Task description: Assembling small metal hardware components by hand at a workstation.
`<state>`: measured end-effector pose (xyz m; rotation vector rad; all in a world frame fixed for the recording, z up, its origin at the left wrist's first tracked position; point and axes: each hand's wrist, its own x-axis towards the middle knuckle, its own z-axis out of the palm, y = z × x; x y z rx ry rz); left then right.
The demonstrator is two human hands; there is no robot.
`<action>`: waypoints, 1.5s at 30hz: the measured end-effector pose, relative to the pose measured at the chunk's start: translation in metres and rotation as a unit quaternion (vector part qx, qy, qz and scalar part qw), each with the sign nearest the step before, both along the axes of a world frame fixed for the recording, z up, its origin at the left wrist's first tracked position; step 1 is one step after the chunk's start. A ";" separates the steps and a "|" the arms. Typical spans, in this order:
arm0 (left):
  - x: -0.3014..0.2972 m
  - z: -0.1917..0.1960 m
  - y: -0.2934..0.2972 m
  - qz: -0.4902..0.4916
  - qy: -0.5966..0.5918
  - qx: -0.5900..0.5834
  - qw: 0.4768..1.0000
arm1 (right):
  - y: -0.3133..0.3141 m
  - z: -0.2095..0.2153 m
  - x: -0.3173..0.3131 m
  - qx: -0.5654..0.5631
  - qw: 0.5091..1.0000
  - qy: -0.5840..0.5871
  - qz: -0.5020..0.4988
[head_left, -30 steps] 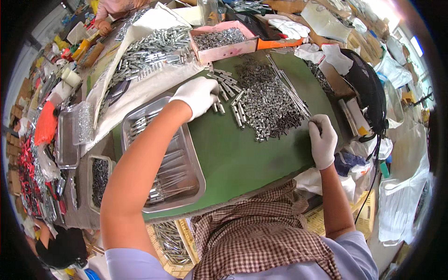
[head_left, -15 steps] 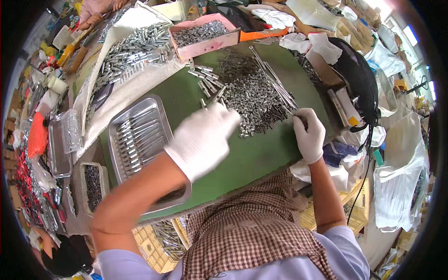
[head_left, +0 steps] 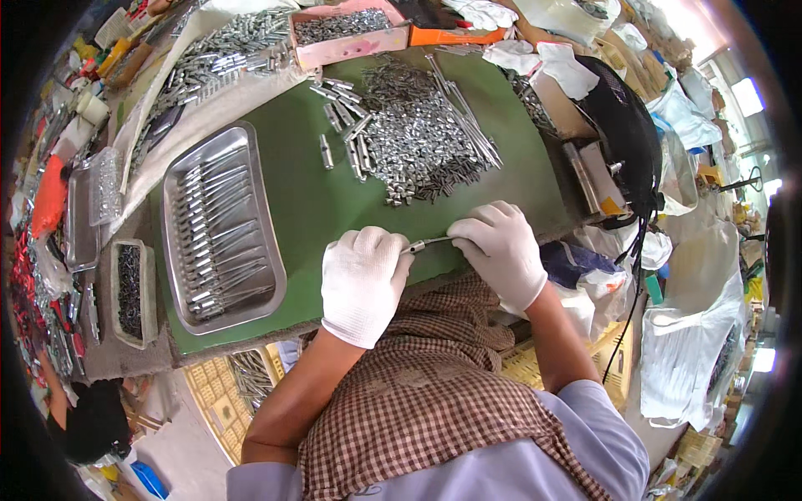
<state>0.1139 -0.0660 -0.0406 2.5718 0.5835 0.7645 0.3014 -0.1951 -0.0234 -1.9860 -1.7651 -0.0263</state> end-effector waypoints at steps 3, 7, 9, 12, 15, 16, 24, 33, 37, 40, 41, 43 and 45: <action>0.001 0.004 -0.006 -0.006 0.001 -0.015 1.000 | -0.003 -0.003 -0.001 0.024 1.000 0.007 -0.018; 0.001 0.003 -0.006 -0.010 0.008 -0.035 0.999 | -0.005 -0.004 -0.003 0.020 0.999 0.020 -0.033; 0.002 0.003 -0.006 -0.014 -0.001 -0.042 0.999 | -0.005 -0.003 -0.002 0.017 0.999 0.019 -0.036; 0.001 0.002 -0.004 -0.016 -0.006 -0.047 0.999 | -0.004 -0.003 -0.002 0.016 0.999 0.025 -0.039; 0.001 0.001 -0.005 -0.012 -0.006 -0.042 0.999 | -0.003 -0.003 -0.002 0.011 0.999 0.018 -0.037; 0.001 0.002 -0.006 -0.008 -0.009 -0.037 0.999 | -0.003 -0.001 -0.003 0.006 0.999 0.019 -0.037; 0.002 0.000 -0.005 -0.009 -0.012 -0.038 0.999 | 0.000 0.002 0.004 -0.031 0.998 0.048 -0.010; 0.001 -0.002 -0.003 -0.005 -0.010 -0.031 0.999 | 0.015 -0.007 0.013 0.079 0.992 0.063 -0.081; 0.001 -0.001 -0.004 -0.004 0.003 -0.029 1.000 | 0.037 -0.011 0.030 0.060 0.985 0.036 -0.159; 0.002 -0.004 -0.004 -0.012 -0.012 -0.035 0.999 | 0.039 -0.016 0.034 0.035 0.987 0.004 -0.155; 0.002 -0.004 -0.005 -0.012 -0.011 -0.036 0.999 | 0.039 -0.016 0.032 0.043 0.987 -0.037 -0.153; 0.001 -0.003 -0.007 -0.005 -0.013 -0.028 1.000 | 0.039 -0.013 0.031 0.041 0.986 -0.063 -0.149; 0.001 -0.003 -0.006 -0.004 -0.015 -0.021 1.000 | 0.034 -0.009 0.028 0.039 0.985 -0.074 -0.150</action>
